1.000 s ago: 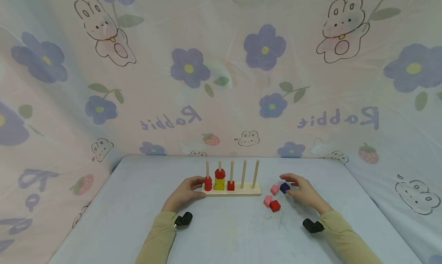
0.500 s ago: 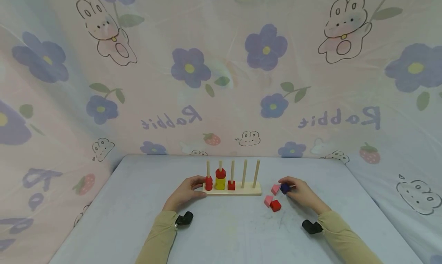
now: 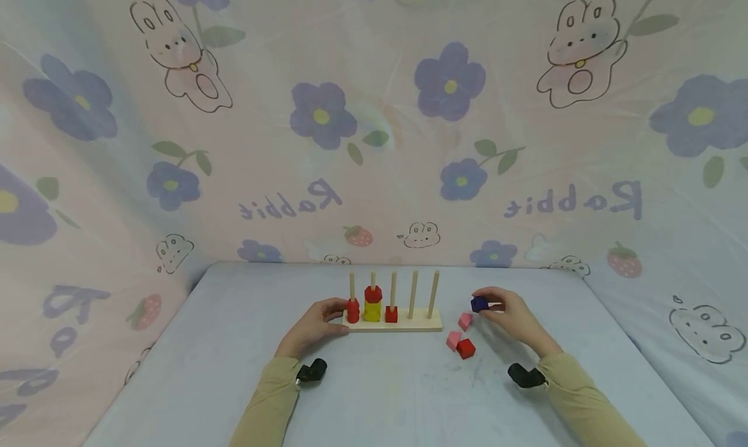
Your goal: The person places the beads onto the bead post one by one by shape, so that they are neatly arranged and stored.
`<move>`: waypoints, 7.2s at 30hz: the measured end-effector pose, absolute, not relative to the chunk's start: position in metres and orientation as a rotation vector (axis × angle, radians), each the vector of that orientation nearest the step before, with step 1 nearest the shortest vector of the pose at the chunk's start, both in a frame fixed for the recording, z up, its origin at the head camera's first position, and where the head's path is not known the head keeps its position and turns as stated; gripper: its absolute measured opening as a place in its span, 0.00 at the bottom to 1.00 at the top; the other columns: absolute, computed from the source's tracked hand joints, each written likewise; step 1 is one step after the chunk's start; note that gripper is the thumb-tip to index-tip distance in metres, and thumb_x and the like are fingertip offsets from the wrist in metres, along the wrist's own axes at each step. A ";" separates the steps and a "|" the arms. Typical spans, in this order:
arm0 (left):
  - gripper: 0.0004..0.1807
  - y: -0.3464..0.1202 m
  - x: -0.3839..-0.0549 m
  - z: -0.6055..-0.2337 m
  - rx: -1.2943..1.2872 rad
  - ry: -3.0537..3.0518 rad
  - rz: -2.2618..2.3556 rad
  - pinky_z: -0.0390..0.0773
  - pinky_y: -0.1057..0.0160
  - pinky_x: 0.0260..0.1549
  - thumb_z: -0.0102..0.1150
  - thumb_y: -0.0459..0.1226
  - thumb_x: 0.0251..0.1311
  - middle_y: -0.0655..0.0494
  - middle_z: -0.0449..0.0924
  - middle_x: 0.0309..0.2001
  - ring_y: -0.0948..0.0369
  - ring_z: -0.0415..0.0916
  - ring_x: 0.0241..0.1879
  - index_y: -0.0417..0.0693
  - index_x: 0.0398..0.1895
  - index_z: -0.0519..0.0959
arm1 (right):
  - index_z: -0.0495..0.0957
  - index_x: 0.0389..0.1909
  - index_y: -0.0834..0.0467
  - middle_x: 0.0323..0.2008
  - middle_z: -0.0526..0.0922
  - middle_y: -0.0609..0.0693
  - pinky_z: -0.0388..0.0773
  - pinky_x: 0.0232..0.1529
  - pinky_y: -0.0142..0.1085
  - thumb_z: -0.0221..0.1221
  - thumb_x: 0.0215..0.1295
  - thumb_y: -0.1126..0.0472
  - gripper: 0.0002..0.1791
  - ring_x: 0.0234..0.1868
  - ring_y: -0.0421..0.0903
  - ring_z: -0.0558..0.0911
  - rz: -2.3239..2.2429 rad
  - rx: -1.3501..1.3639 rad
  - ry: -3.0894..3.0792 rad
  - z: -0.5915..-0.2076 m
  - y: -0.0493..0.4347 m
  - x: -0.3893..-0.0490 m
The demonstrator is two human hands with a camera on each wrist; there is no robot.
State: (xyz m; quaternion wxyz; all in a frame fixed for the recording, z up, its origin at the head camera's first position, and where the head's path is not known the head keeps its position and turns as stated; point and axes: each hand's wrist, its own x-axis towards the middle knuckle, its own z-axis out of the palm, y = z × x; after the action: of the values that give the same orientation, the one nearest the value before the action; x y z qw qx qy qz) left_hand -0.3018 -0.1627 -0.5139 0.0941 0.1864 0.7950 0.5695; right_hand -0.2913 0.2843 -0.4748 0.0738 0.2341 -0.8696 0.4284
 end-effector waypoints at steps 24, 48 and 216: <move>0.31 -0.162 -0.298 -0.512 0.529 2.328 1.713 0.68 0.54 0.60 0.70 0.29 0.51 0.45 0.72 0.59 0.49 0.70 0.59 0.37 0.60 0.71 | 0.72 0.54 0.69 0.52 0.75 0.66 0.77 0.49 0.28 0.64 0.58 0.72 0.22 0.50 0.44 0.79 1.739 0.653 -2.155 -0.384 0.200 -0.282; 0.31 -0.160 -0.297 -0.510 0.523 2.336 1.711 0.69 0.54 0.59 0.69 0.28 0.51 0.45 0.73 0.59 0.49 0.70 0.58 0.38 0.60 0.71 | 0.70 0.50 0.71 0.48 0.76 0.63 0.74 0.55 0.46 0.60 0.58 0.78 0.19 0.49 0.58 0.77 1.765 0.888 -2.161 -0.376 0.120 -0.266; 0.31 -0.162 -0.303 -0.512 0.602 2.332 1.715 0.66 0.49 0.61 0.67 0.24 0.51 0.37 0.70 0.60 0.44 0.69 0.60 0.32 0.60 0.69 | 0.75 0.52 0.66 0.49 0.78 0.59 0.80 0.47 0.36 0.66 0.59 0.65 0.20 0.46 0.52 0.80 1.487 0.611 -2.680 -0.478 0.258 -0.227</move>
State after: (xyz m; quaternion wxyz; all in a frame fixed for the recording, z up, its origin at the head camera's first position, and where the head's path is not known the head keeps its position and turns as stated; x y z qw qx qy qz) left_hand -0.3031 -0.1623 -0.5118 0.0922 0.2026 0.7853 0.5777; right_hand -0.2271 0.2583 -0.4785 0.0083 0.1956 -0.8575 0.4758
